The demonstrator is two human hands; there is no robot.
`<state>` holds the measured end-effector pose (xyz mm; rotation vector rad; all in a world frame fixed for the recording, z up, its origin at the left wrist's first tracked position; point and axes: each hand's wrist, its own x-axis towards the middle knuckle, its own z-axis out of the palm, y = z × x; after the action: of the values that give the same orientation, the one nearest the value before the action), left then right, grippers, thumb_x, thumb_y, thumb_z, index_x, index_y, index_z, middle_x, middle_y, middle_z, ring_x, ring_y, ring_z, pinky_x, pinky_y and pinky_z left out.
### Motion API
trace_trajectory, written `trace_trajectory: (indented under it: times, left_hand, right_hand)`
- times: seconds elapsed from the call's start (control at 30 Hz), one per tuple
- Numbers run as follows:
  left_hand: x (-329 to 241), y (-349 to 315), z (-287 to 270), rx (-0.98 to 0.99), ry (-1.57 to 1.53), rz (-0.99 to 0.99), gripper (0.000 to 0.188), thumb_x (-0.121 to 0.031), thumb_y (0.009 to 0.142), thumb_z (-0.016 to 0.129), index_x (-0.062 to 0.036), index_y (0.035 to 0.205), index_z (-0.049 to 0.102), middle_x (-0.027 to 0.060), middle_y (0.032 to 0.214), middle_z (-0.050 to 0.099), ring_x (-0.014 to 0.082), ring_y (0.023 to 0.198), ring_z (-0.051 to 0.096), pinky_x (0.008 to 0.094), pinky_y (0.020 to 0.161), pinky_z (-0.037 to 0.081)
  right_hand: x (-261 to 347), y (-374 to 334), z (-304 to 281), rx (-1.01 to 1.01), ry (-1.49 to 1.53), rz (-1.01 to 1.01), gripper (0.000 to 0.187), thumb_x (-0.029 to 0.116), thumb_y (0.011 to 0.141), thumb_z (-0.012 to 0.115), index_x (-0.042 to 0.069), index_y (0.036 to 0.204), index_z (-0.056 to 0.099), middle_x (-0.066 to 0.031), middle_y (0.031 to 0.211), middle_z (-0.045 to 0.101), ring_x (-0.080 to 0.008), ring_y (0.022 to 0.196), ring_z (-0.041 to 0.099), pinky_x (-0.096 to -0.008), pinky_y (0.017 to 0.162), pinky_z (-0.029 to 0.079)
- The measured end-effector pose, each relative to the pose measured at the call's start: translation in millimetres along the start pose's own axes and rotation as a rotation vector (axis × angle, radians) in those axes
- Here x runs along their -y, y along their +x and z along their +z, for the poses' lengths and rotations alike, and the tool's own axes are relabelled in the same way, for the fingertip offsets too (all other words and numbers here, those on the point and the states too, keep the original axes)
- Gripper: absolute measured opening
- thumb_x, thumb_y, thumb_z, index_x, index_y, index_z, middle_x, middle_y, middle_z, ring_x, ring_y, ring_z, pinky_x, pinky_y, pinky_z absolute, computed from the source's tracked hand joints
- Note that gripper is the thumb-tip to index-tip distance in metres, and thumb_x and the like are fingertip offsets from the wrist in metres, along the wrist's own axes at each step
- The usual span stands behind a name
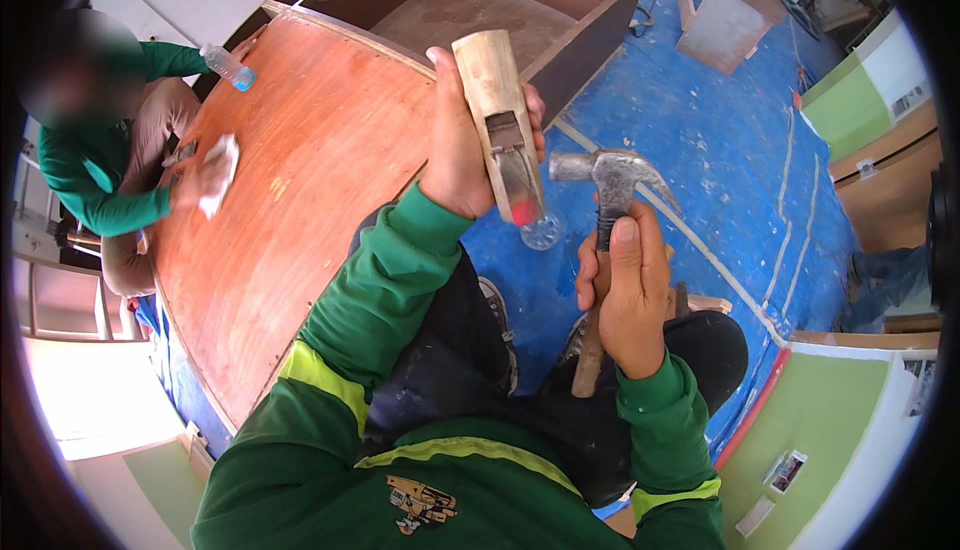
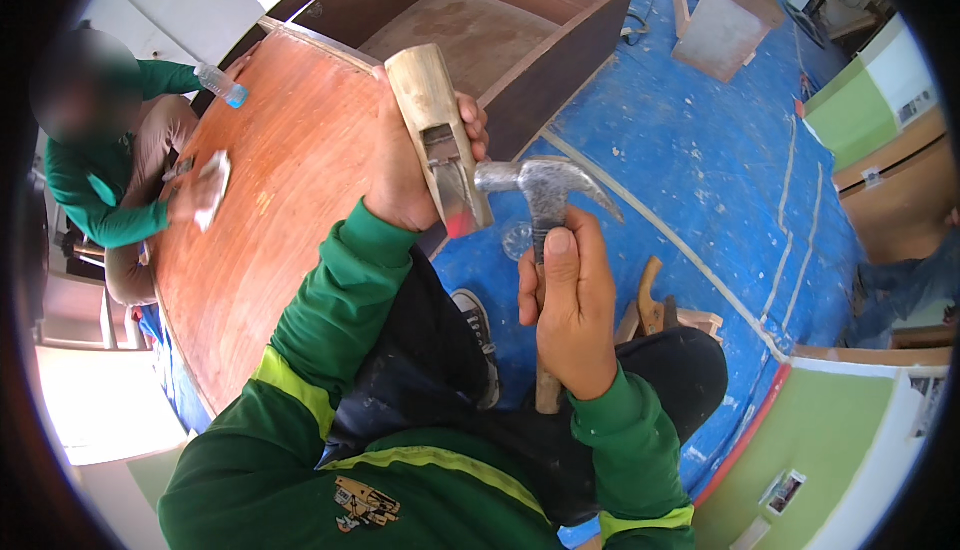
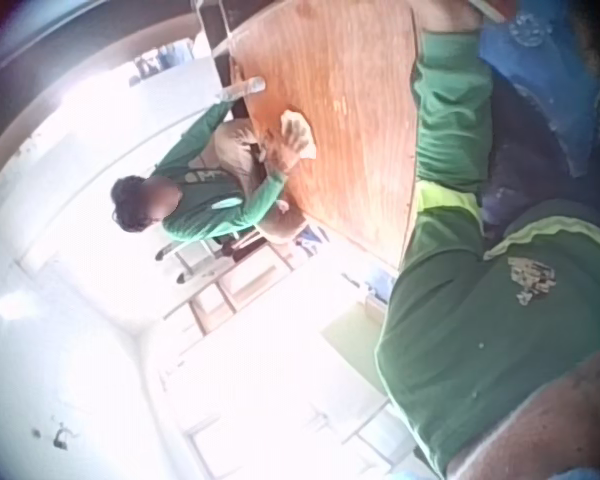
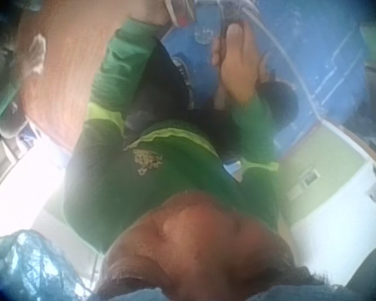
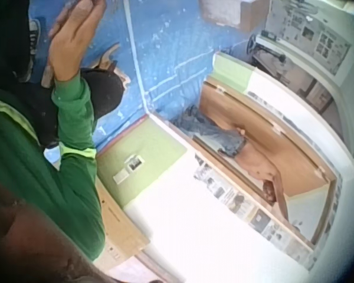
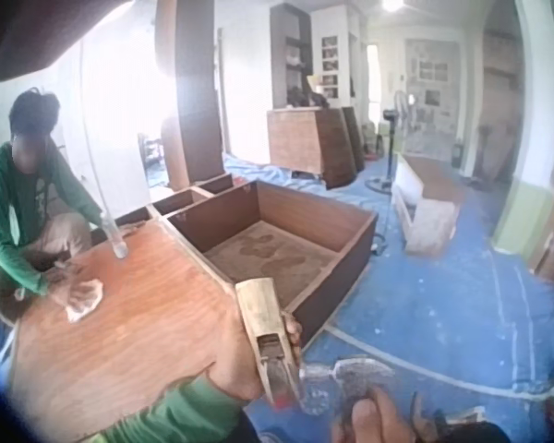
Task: The person sits on the floor and uses a hammer to tap a small white wooden block, repeatedly adjusting its position. They then use a sanding block to smooth the edges of the wood. Another person in the background is sanding a large wooden panel.
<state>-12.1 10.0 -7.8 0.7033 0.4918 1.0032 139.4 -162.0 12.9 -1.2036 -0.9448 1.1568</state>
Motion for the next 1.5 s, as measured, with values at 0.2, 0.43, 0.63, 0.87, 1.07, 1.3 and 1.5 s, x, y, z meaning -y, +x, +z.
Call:
trace_trajectory:
  times: [0.2,0.43,0.63,0.87,1.07,1.3,1.5]
  left_hand:
    - [13.5,-9.1,27.7,-0.091,0.057,0.063,0.102,-0.097,0.090,0.018,-0.0044,0.077,0.060,0.0078,0.071,0.055,0.0208,0.067,0.055,0.0341,0.065,0.050]
    - [9.6,-12.1,26.7,-0.104,0.030,-0.019,0.101,-0.100,0.087,0.021,-0.0067,0.076,0.059,0.0068,0.070,0.055,0.0214,0.064,0.056,0.0360,0.059,0.050]
    - [15.9,-8.5,21.1,-0.093,-0.023,-0.018,0.100,-0.101,0.085,0.024,-0.0076,0.076,0.059,0.0060,0.071,0.056,0.0213,0.061,0.058,0.0372,0.055,0.053]
    - [15.7,-10.3,23.6,-0.109,-0.081,-0.038,0.099,-0.099,0.087,0.022,-0.0085,0.087,0.059,0.0052,0.075,0.059,0.0189,0.062,0.060,0.0354,0.057,0.055]
    - [11.0,-15.2,22.6,-0.086,-0.034,-0.036,0.093,-0.096,0.091,0.019,-0.0123,0.097,0.060,0.0052,0.076,0.062,0.0187,0.061,0.062,0.0363,0.057,0.056]
    - [9.1,-12.0,18.8,-0.068,-0.044,-0.034,0.092,-0.095,0.092,0.021,-0.0125,0.102,0.061,0.0061,0.076,0.062,0.0192,0.064,0.062,0.0376,0.059,0.057]
    - [10.1,-12.0,10.6,-0.089,-0.085,-0.019,0.092,-0.095,0.091,0.021,-0.0125,0.101,0.060,0.0063,0.076,0.063,0.0199,0.063,0.063,0.0374,0.061,0.057]
  right_hand:
    - [-12.2,8.1,1.4,0.002,-0.206,-0.055,0.028,0.028,0.115,0.049,0.001,0.120,0.056,0.0007,0.069,0.049,-0.0063,0.054,0.045,-0.0227,0.049,0.038]
    - [4.0,1.6,-5.5,-0.208,0.195,-0.086,0.025,0.028,0.113,0.055,0.004,0.107,0.055,-0.0006,0.073,0.050,-0.0091,0.059,0.045,-0.0280,0.053,0.038]
    - [-13.6,5.5,3.4,-0.123,-0.395,-0.221,0.022,0.027,0.112,0.054,0.005,0.114,0.056,-0.0009,0.077,0.052,-0.0100,0.065,0.046,-0.0295,0.054,0.037]
    - [-10.4,-4.1,-3.7,-0.118,-0.152,-0.140,0.022,0.027,0.114,0.049,0.006,0.121,0.053,0.0002,0.072,0.050,-0.0063,0.055,0.042,-0.0245,0.048,0.035]
    - [3.8,-2.1,-21.2,-0.152,0.055,-0.128,0.031,0.027,0.113,0.055,-0.001,0.126,0.052,-0.0093,0.080,0.062,-0.0161,0.066,0.061,-0.0345,0.060,0.046]
    - [2.6,0.8,-1.9,-0.103,-0.265,-0.055,0.026,0.027,0.113,0.053,0.001,0.120,0.054,-0.0141,0.078,0.059,-0.0246,0.059,0.056,-0.0366,0.057,0.045]
    - [-15.5,1.4,6.4,0.026,-0.426,-0.159,0.030,0.029,0.113,0.053,-0.001,0.113,0.056,-0.0071,0.074,0.057,-0.0161,0.061,0.051,-0.0355,0.057,0.040]
